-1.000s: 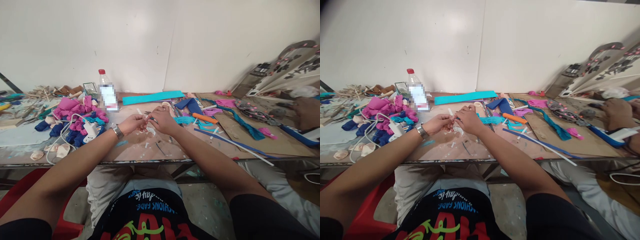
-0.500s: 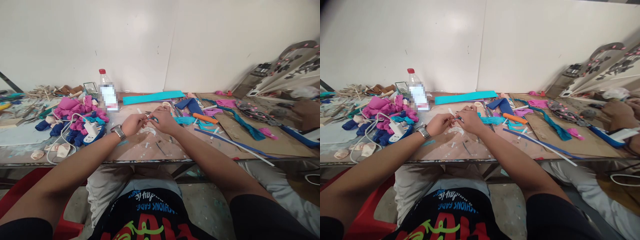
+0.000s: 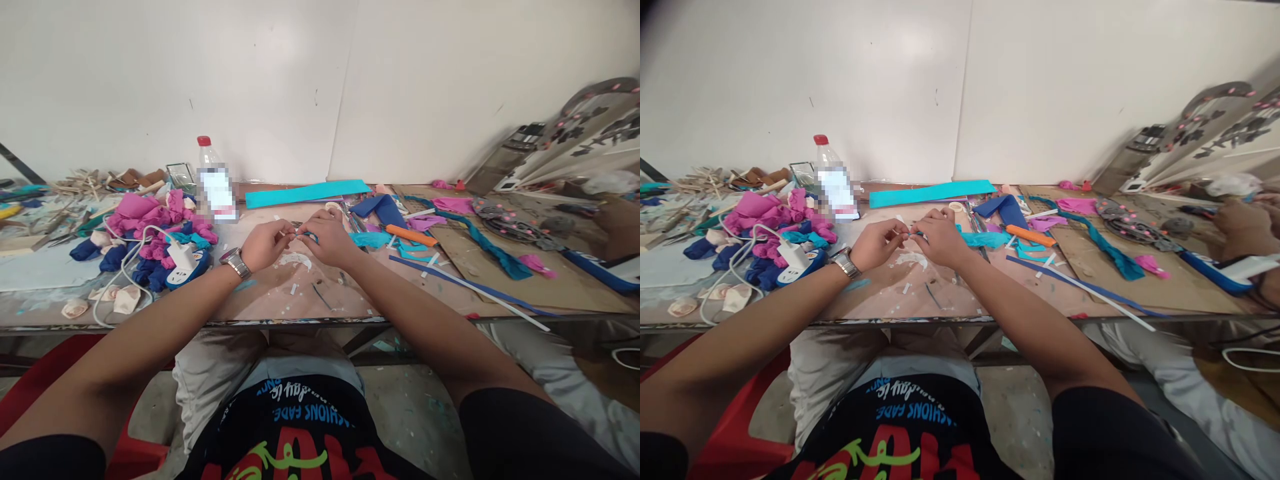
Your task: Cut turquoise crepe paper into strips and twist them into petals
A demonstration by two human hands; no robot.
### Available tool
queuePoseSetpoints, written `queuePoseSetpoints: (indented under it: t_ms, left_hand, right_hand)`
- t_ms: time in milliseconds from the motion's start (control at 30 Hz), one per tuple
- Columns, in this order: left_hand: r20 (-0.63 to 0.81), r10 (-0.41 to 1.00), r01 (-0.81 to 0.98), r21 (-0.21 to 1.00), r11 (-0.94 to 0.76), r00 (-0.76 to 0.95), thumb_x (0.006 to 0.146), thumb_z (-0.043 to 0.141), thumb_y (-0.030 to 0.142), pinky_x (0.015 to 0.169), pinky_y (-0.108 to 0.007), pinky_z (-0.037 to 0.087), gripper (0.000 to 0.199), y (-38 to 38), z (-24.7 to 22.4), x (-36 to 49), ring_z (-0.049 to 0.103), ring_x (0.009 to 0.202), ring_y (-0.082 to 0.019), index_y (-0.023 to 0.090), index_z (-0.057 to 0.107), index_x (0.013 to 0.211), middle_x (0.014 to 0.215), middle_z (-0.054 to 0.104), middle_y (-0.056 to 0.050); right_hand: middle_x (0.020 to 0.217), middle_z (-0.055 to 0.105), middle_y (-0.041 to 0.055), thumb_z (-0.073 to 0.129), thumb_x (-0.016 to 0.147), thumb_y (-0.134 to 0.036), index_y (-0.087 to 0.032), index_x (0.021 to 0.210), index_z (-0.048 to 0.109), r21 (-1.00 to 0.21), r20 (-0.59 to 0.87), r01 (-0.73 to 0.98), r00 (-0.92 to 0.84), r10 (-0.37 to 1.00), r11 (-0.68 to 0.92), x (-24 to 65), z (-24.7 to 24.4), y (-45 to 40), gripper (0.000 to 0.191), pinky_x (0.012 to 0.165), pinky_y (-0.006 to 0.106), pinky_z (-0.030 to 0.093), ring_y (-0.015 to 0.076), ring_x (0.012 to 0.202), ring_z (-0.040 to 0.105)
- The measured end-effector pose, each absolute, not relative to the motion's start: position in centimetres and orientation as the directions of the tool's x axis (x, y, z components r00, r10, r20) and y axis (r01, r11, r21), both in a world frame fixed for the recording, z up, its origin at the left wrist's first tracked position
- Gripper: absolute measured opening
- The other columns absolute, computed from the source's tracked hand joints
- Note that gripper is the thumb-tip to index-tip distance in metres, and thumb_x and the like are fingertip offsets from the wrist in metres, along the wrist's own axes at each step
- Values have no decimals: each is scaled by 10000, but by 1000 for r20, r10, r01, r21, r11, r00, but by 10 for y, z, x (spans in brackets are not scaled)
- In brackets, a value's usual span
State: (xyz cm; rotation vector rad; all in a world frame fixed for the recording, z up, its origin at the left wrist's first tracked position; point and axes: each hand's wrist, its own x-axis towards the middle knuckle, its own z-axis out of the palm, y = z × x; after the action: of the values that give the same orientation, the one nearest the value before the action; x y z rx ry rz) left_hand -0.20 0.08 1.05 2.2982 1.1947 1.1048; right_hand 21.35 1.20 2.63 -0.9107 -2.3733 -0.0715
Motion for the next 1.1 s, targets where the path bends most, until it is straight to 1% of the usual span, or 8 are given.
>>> queuePoseSetpoints:
  t_ms: [233, 500, 600, 733, 800, 867, 1000, 1100]
  left_hand:
    - [481, 796, 523, 602, -604, 366, 980, 566, 383, 661, -264, 509, 219, 2, 10, -5, 749, 721, -183, 193, 673, 961, 780, 754, -34]
    - [476, 800, 488, 634, -600, 366, 976, 575, 403, 663, -258, 505, 234, -1, 12, -2, 722, 684, -168, 191, 671, 950, 750, 751, -35]
    - [505, 771, 494, 593, -636, 388, 984, 569, 391, 674, -263, 499, 227, -2, 13, -2, 710, 685, -166, 194, 673, 940, 759, 754, -33]
    - [559, 723, 503, 525, -687, 405, 1003, 547, 380, 686, -267, 493, 239, -3, 15, -4, 709, 722, -166, 194, 692, 961, 804, 757, -42]
    - [571, 726, 467, 558, -686, 384, 1003, 561, 404, 683, -265, 502, 255, -2, 14, -5, 718, 734, -167, 191, 699, 982, 815, 758, -46]
    - [567, 751, 415, 627, -659, 337, 975, 616, 451, 690, -267, 523, 278, 0, 12, -5, 734, 746, -172, 186, 699, 978, 825, 762, -51]
    - [517, 815, 330, 745, -579, 262, 909, 689, 556, 700, -290, 559, 383, 1, 9, -3, 752, 746, -194, 175, 704, 943, 807, 768, -65]
    - [499, 830, 311, 771, -556, 248, 909, 678, 589, 688, -296, 568, 425, 0, 8, -1, 764, 749, -205, 170, 727, 964, 822, 781, -79]
  right_hand:
    - [1018, 788, 55, 596, 1006, -406, -218, 975, 718, -169, 570, 626, -568, 594, 761, 213, 27, 12, 226, 994, 461, 232, 269, 1062, 581]
    - [994, 779, 57, 573, 982, -331, -220, 951, 696, -161, 570, 635, -565, 596, 756, 213, 28, 9, 169, 987, 460, 234, 270, 1056, 569]
    - [983, 772, 55, 576, 955, -287, -212, 941, 674, -183, 569, 624, -563, 599, 760, 212, 27, 9, 124, 990, 455, 236, 263, 1061, 575]
    - [963, 757, 50, 573, 938, -256, -206, 930, 657, -252, 580, 585, -546, 605, 771, 211, 27, 9, 98, 969, 435, 268, 248, 1034, 593]
    - [972, 753, 54, 563, 945, -269, -210, 935, 657, -282, 578, 564, -546, 607, 776, 211, 27, 9, 111, 967, 431, 283, 248, 1032, 594]
    - [975, 750, 58, 556, 955, -291, -214, 937, 659, -300, 575, 548, -549, 606, 781, 211, 28, 10, 130, 977, 432, 291, 251, 1036, 591]
    - [952, 738, 58, 564, 966, -332, -211, 939, 678, -328, 594, 534, -524, 610, 779, 210, 26, 11, 168, 980, 426, 309, 248, 1019, 591]
    - [934, 734, 58, 577, 967, -354, -211, 945, 700, -347, 606, 548, -488, 628, 761, 209, 24, 12, 189, 983, 426, 313, 248, 1006, 592]
